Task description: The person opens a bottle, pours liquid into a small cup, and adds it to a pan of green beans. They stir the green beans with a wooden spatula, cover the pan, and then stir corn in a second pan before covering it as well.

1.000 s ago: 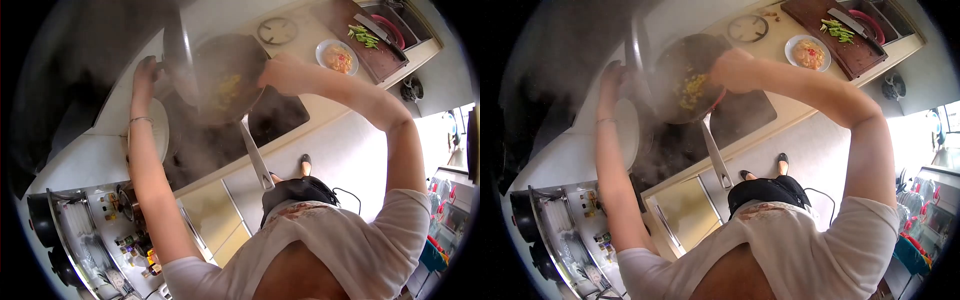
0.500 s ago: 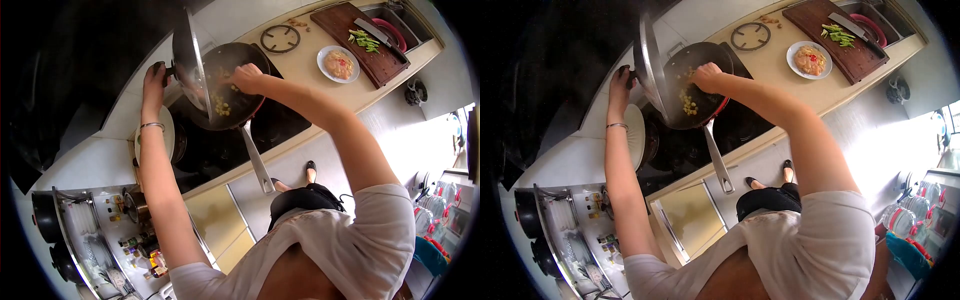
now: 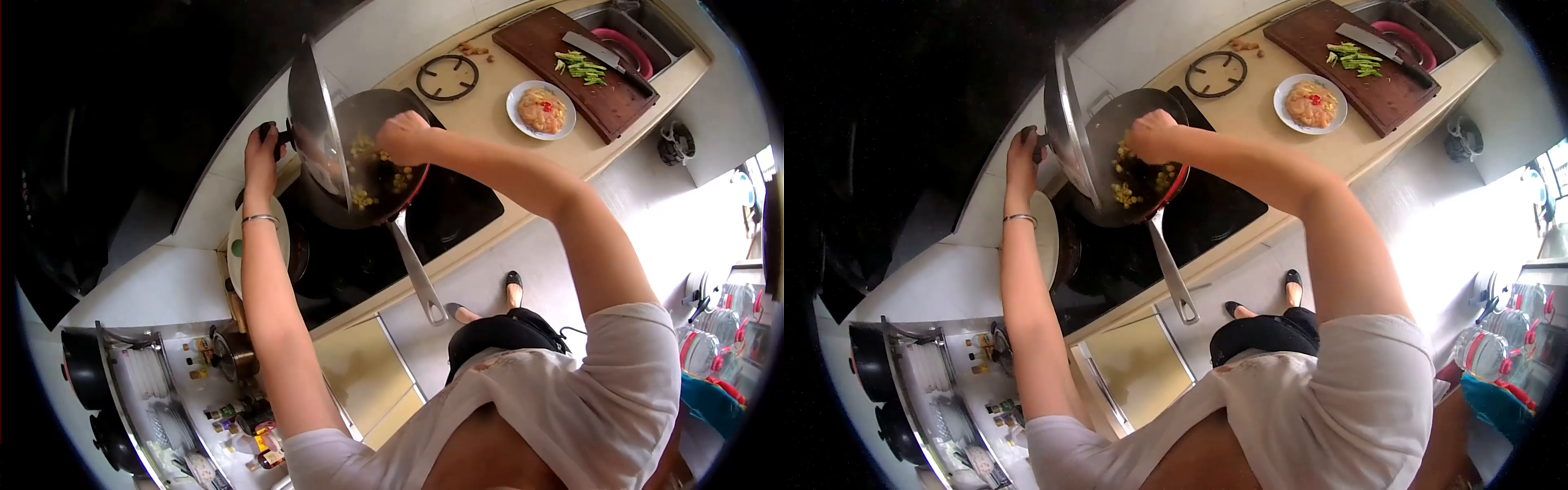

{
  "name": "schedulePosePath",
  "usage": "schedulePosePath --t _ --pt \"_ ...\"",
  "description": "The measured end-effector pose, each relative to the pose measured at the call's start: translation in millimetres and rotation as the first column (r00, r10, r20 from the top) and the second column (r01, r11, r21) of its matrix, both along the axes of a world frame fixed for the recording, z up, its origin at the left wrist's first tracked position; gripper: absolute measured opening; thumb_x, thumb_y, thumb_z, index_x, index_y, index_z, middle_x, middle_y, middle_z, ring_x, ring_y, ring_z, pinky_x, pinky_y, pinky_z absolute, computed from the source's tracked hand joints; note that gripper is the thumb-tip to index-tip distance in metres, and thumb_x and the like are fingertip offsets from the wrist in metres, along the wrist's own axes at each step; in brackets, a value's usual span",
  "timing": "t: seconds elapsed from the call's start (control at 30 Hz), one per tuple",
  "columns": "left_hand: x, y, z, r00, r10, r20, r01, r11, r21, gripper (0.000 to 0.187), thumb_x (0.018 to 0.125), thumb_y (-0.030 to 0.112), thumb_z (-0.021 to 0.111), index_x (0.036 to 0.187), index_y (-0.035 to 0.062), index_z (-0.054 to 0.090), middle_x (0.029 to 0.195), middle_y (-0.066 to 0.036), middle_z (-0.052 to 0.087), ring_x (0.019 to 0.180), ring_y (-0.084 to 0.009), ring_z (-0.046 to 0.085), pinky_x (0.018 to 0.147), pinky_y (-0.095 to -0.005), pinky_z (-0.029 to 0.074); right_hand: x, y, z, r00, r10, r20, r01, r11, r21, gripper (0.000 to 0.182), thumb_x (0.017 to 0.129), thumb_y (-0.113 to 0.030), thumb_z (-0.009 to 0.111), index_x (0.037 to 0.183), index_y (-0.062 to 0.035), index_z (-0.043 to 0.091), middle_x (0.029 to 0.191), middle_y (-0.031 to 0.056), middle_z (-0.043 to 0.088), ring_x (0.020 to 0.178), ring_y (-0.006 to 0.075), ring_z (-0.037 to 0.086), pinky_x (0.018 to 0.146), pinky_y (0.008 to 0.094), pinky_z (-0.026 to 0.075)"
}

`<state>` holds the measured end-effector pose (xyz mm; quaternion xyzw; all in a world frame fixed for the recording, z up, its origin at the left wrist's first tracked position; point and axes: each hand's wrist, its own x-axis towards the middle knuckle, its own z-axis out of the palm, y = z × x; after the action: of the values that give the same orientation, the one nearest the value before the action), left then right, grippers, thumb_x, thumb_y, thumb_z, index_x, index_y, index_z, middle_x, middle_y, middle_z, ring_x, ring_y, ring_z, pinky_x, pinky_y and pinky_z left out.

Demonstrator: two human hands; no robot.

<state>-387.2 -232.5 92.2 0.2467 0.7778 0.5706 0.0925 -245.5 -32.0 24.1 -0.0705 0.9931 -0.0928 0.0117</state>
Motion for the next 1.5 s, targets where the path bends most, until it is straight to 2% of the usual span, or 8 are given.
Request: schedulePosePath --t 0.33,0.5,0.6,0.77,1.0,1.1,1.23,1.5 --pt "4.9 -10.4 -0.2 1.0 0.006 -0.014 -0.005 1.0 0.014 0.022 0.082 0.018 0.049 0.096 0.0012 0.048 0.077 0.001 0.046 0.068 -0.0069 0.042 0.057 -0.0192 0.037 10.4 32.4 0.2 0.996 0.007 -0.093 -0.004 1.0 0.025 0.017 0.072 -0.016 0.052 0.085 -0.012 0.063 0.086 0.0054 0.061 0.088 0.0221 0.056 0.067 0.033 0.045" --pt "-5.7 -12.9 -4.0 1.0 -0.026 -0.004 0.026 0.998 0.059 0.023 0.083 0.017 0.048 0.098 -0.0003 0.048 0.077 -0.001 0.047 0.065 -0.0084 0.043 0.056 -0.0196 0.036 59.6 43.7 81.8 0.961 0.118 0.251 -0.174 0.96 0.217 0.03 0.068 -0.008 0.05 0.093 -0.0204 0.061 0.089 0.0002 0.06 0.085 0.0196 0.055 0.068 0.0303 0.044" --pt "-6.2 -13.9 -2.4 1.0 -0.019 0.011 0.018 0.998 0.066 0.021 0.082 0.017 0.049 0.094 0.0006 0.049 0.077 0.0 0.046 0.066 -0.0075 0.042 0.056 -0.0192 0.036 32.1 28.9 42.2 0.977 0.121 0.175 -0.168 0.945 0.282 0.016 0.07 -0.016 0.053 0.081 -0.0131 0.064 0.086 0.0041 0.061 0.084 0.0225 0.056 0.06 0.0356 0.045" --pt "-1.5 -21.8 4.9 1.0 0.024 0.003 -0.024 0.999 0.031 0.021 0.082 0.018 0.049 0.094 0.0006 0.049 0.077 0.0 0.046 0.066 -0.0076 0.042 0.057 -0.0195 0.037 -4.6 22.4 23.7 0.998 -0.001 -0.06 -0.007 0.991 -0.133 0.02 0.065 -0.01 0.054 0.083 -0.0091 0.063 0.085 0.0094 0.061 0.08 0.0237 0.058 0.061 0.0335 0.046" --pt "1.8 -27.9 6.5 1.0 0.017 -0.016 -0.017 1.0 0.027 0.021 0.082 0.018 0.048 0.095 0.0004 0.049 0.076 0.0 0.045 0.067 -0.0075 0.042 0.058 -0.0192 0.036 -43.6 -23.1 -27.4 0.996 -0.09 -0.001 0.086 0.959 -0.269 0.03 0.067 -0.011 0.052 0.094 -0.0198 0.061 0.094 0.0049 0.059 0.087 0.0221 0.057 0.068 0.0311 0.045" --pt "-5.8 -31.2 3.3 1.0 0.002 -0.021 -0.002 1.0 0.003 0.022 0.082 0.018 0.048 0.095 0.001 0.049 0.078 0.0 0.046 0.069 -0.007 0.042 0.058 -0.0188 0.036 -10.8 -12.6 -12.1 0.994 0.101 0.047 -0.098 0.993 -0.058 0.035 0.067 -0.011 0.051 0.098 -0.0246 0.059 0.097 0.001 0.058 0.089 0.0205 0.055 0.07 0.0305 0.044" --pt "-1.3 -25.2 1.5 0.999 0.046 -0.022 -0.046 0.999 0.007 0.022 0.082 0.019 0.049 0.097 0.0029 0.048 0.084 0.0 0.049 0.073 -0.0062 0.043 0.061 -0.0186 0.036 35.9 8.7 28.9 0.977 0.211 0.021 -0.207 0.972 -0.109 0.032 0.067 -0.013 0.05 0.096 -0.0197 0.06 0.096 0.0028 0.058 0.09 0.0217 0.055 0.071 0.032 0.044" --pt "-12.8 -19.9 -2.6 0.999 0.038 -0.021 -0.039 0.995 -0.087 0.024 0.082 0.02 0.049 0.099 0.0034 0.048 0.086 0.0 0.05 0.074 -0.0061 0.044 0.06 -0.0193 0.037 -2.4 -5.7 1.7 0.997 0.06 -0.048 -0.064 0.994 -0.092 0.022 0.065 -0.013 0.053 0.085 -0.0124 0.062 0.083 0.0082 0.061 0.081 0.0262 0.058 0.063 0.0324 0.046"
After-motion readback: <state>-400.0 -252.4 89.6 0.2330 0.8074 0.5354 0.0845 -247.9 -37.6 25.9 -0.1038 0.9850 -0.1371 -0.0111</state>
